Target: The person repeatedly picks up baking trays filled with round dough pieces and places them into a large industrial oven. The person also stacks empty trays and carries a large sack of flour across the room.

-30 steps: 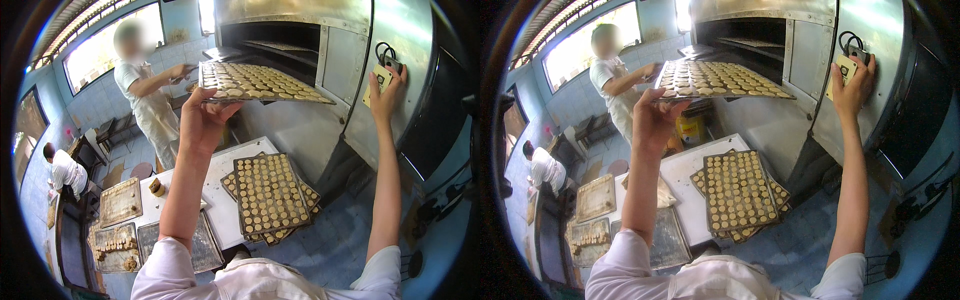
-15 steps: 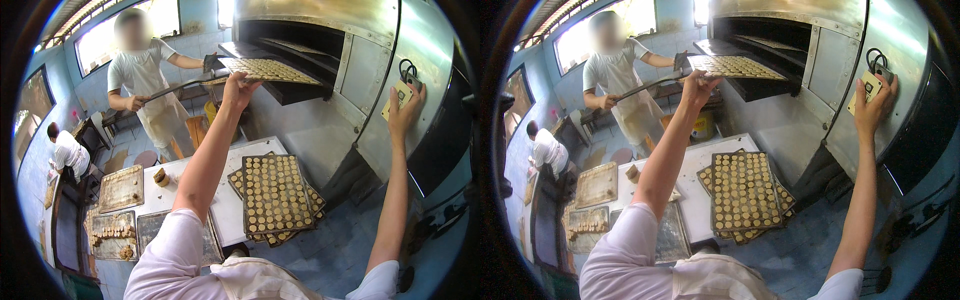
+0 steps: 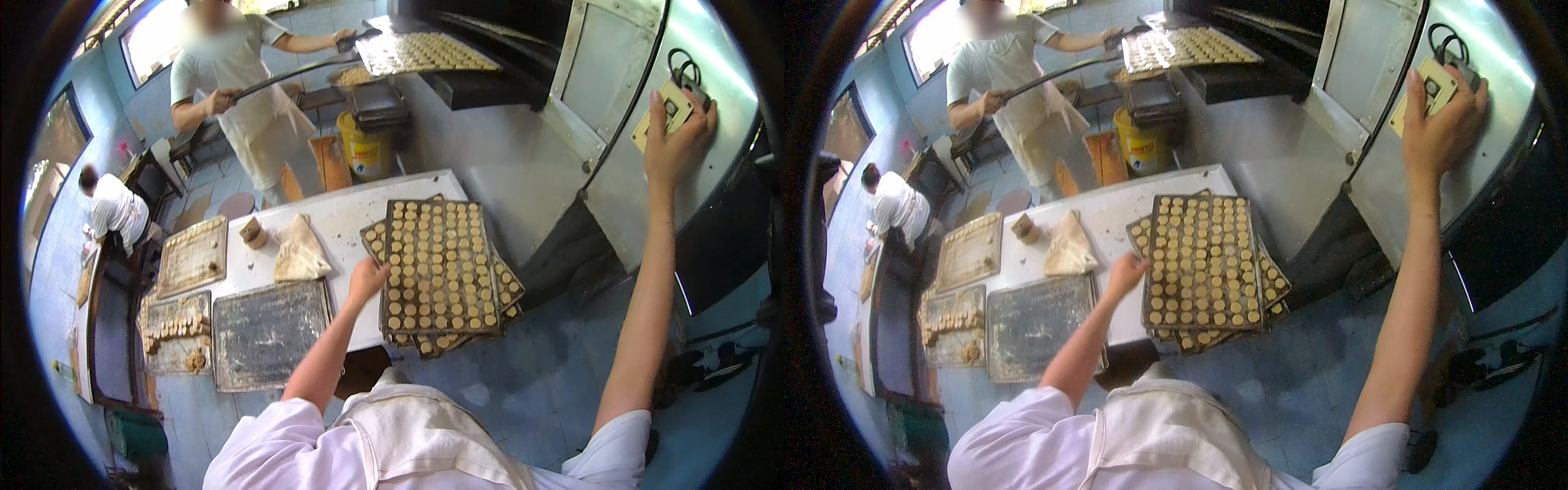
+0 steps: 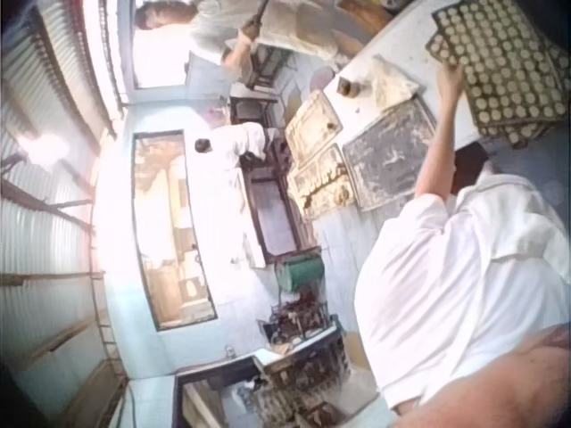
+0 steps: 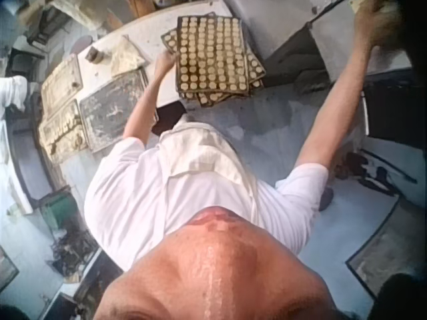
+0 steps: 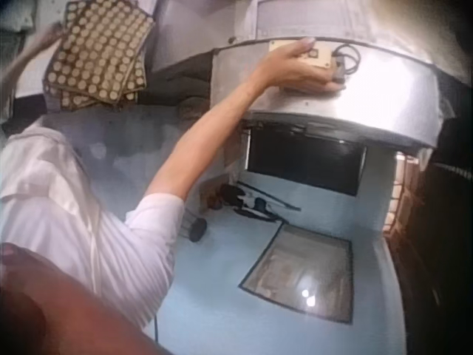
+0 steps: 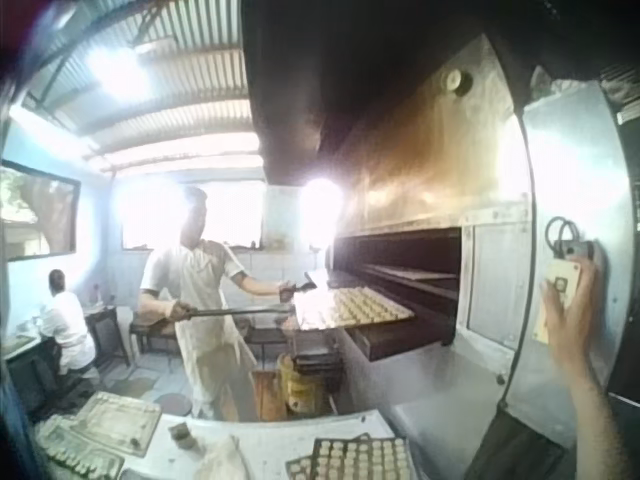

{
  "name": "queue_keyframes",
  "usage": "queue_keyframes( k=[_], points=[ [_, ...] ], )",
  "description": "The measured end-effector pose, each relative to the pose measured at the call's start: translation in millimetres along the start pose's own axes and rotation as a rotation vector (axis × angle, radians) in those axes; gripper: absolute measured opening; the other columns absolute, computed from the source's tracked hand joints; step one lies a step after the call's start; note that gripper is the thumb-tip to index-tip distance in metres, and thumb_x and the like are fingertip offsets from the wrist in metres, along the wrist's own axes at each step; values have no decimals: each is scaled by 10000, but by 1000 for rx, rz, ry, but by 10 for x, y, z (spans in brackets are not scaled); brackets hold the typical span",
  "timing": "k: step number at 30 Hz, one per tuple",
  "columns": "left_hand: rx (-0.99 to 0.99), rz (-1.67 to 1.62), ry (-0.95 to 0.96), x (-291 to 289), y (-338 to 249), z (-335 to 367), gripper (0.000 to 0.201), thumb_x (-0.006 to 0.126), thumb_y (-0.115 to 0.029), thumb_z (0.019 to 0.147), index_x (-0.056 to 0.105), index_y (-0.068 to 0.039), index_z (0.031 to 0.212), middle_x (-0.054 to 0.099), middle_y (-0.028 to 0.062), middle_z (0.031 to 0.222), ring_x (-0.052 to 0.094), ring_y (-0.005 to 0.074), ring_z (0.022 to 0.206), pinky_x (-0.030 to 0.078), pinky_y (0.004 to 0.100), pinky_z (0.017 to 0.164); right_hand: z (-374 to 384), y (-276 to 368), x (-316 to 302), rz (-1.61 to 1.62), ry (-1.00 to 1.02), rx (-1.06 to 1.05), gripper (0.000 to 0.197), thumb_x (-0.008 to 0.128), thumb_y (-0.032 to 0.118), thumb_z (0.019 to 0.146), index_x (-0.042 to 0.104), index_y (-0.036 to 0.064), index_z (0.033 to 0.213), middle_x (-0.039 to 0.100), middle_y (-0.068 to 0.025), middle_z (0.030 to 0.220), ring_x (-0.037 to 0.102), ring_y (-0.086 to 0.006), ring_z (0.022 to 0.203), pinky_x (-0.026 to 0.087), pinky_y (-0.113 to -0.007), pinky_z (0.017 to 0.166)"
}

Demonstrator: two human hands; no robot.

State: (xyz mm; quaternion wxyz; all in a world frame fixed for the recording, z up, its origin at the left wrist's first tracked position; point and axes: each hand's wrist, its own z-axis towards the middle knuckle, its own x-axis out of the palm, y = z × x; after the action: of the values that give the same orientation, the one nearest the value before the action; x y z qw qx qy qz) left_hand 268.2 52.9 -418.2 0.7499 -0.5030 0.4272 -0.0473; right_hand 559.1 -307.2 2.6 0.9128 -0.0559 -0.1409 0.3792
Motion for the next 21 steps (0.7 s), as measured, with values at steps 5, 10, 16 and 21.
queue_keyframes(
  k=[5, 10, 16, 21],
  points=[
    [-191, 46, -92, 608, 659, -1360, 386, 741, -320, 901, 632, 44, 962, 681, 269, 860, 665, 456, 849, 512, 518, 772, -3, -259, 70, -95, -8, -62, 583, 716, 559, 912, 649, 65, 1214, 617, -243, 1264, 465, -456, 1355, 353, -574, 1117],
    [-429, -114, -97, 655, 692, -1364, 382, 714, -354, 924, 713, 28, 926, 730, 181, 823, 710, 308, 752, 547, 426, 725, 12, -206, 101, -131, -36, -84, 539, 732, 572, 888, 733, 76, 1100, 712, -194, 1044, 597, -423, 1175, 433, -560, 1022],
    [-410, -1397, 185, 251, -751, -1374, 457, 612, -253, 1016, 515, 19, 1369, 597, 199, 1333, 642, 291, 1169, 609, 425, 888, -34, -208, 13, -49, -23, 12, 547, 704, 547, 913, 639, 118, 1245, 651, -194, 1222, 536, -410, 1274, 414, -541, 1049],
    [-294, -1734, 247, 71, -1121, -902, 513, 595, -78, 950, 411, 59, 1409, 546, 224, 1389, 631, 376, 1208, 614, 519, 972, -70, -283, 187, 8, -127, 26, 568, 694, 593, 910, 601, 163, 1269, 594, -225, 1333, 420, -436, 1397, 345, -585, 1110]
  ],
)
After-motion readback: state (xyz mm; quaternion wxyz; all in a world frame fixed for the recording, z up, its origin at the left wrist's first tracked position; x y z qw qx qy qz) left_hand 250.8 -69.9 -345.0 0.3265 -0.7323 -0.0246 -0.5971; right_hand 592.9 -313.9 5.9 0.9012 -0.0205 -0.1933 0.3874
